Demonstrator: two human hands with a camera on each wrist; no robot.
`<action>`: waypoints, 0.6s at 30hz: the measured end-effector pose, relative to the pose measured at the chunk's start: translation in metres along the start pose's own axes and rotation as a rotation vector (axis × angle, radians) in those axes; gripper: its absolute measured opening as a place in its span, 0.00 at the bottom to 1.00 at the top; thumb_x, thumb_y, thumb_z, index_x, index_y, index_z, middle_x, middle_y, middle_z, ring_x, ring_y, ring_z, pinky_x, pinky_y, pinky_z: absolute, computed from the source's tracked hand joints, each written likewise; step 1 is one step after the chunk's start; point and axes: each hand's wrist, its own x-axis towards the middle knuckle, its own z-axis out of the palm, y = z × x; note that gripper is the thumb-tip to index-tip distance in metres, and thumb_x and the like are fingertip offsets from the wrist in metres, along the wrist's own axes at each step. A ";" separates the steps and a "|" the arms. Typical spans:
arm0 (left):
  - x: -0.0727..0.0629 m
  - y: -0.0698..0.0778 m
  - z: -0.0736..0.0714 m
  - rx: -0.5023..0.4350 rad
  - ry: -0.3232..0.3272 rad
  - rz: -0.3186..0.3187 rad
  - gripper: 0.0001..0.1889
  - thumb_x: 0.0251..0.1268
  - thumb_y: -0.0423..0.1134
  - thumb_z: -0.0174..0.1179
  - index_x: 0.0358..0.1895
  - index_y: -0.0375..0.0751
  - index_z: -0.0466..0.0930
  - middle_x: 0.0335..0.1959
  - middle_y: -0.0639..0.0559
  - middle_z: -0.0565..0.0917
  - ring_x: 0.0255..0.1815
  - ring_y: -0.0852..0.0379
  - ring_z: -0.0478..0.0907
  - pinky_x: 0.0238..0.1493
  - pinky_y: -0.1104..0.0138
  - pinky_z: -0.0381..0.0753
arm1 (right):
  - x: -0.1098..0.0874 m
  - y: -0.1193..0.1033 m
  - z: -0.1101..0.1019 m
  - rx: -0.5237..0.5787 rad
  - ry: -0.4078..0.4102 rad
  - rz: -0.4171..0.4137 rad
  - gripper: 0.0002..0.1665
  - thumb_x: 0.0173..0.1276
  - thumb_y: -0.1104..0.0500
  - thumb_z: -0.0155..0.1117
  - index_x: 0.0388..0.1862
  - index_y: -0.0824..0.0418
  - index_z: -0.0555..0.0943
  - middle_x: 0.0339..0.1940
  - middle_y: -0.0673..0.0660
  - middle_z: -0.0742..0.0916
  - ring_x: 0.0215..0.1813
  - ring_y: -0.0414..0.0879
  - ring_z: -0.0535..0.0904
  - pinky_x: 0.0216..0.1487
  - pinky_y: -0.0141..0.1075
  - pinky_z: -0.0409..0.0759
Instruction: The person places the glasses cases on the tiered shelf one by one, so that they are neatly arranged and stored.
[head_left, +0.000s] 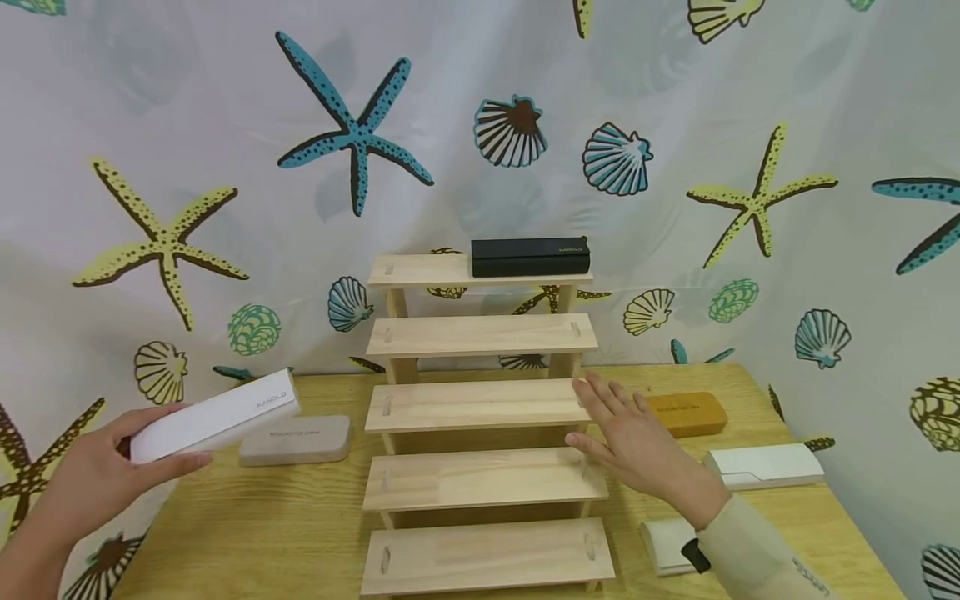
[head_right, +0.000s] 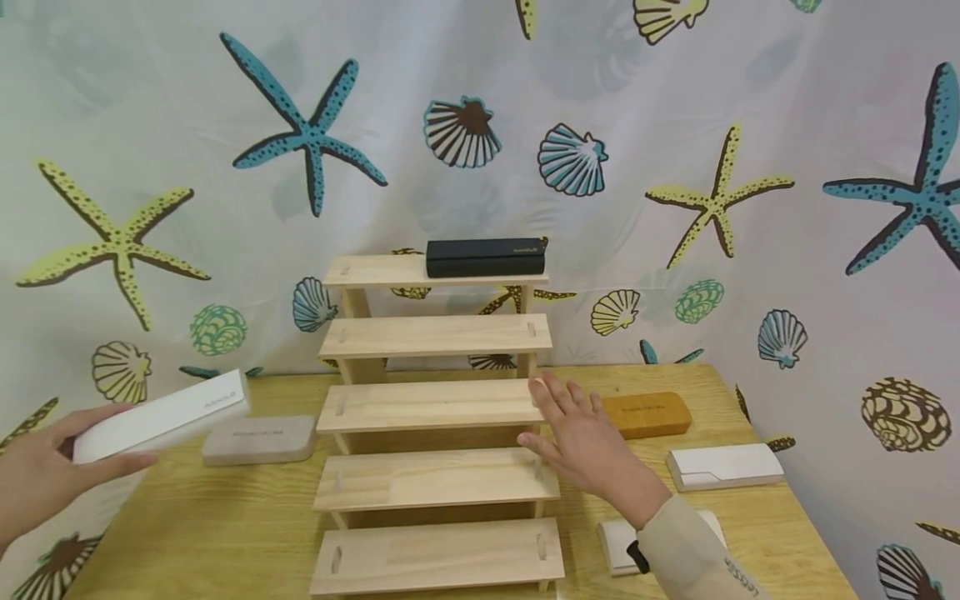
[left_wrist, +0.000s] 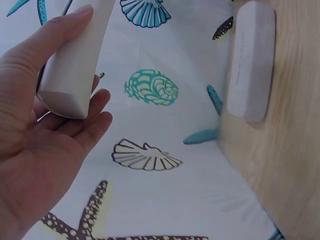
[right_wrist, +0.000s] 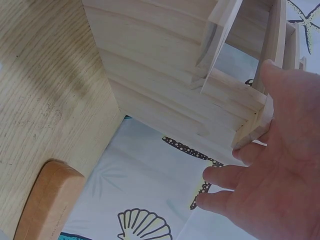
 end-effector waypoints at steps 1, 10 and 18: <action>0.002 0.003 -0.001 -0.008 0.001 0.012 0.48 0.63 0.58 0.75 0.80 0.35 0.65 0.68 0.22 0.72 0.46 0.48 0.76 0.29 0.66 0.76 | 0.000 0.000 0.000 -0.002 -0.002 0.002 0.48 0.81 0.40 0.58 0.87 0.62 0.54 0.86 0.69 0.61 0.82 0.75 0.60 0.77 0.73 0.57; 0.017 0.029 -0.008 -0.068 -0.001 0.083 0.46 0.63 0.56 0.76 0.80 0.40 0.68 0.67 0.28 0.75 0.41 0.67 0.72 0.30 0.67 0.77 | -0.001 0.000 0.001 0.005 0.010 -0.005 0.47 0.82 0.40 0.58 0.87 0.63 0.55 0.86 0.69 0.61 0.82 0.75 0.61 0.76 0.74 0.58; 0.030 0.053 -0.013 -0.076 0.003 0.132 0.43 0.63 0.53 0.77 0.78 0.41 0.70 0.65 0.31 0.77 0.40 0.69 0.71 0.30 0.68 0.76 | -0.001 0.002 0.001 0.000 0.000 -0.002 0.47 0.82 0.40 0.57 0.87 0.63 0.54 0.86 0.69 0.60 0.82 0.74 0.60 0.76 0.74 0.58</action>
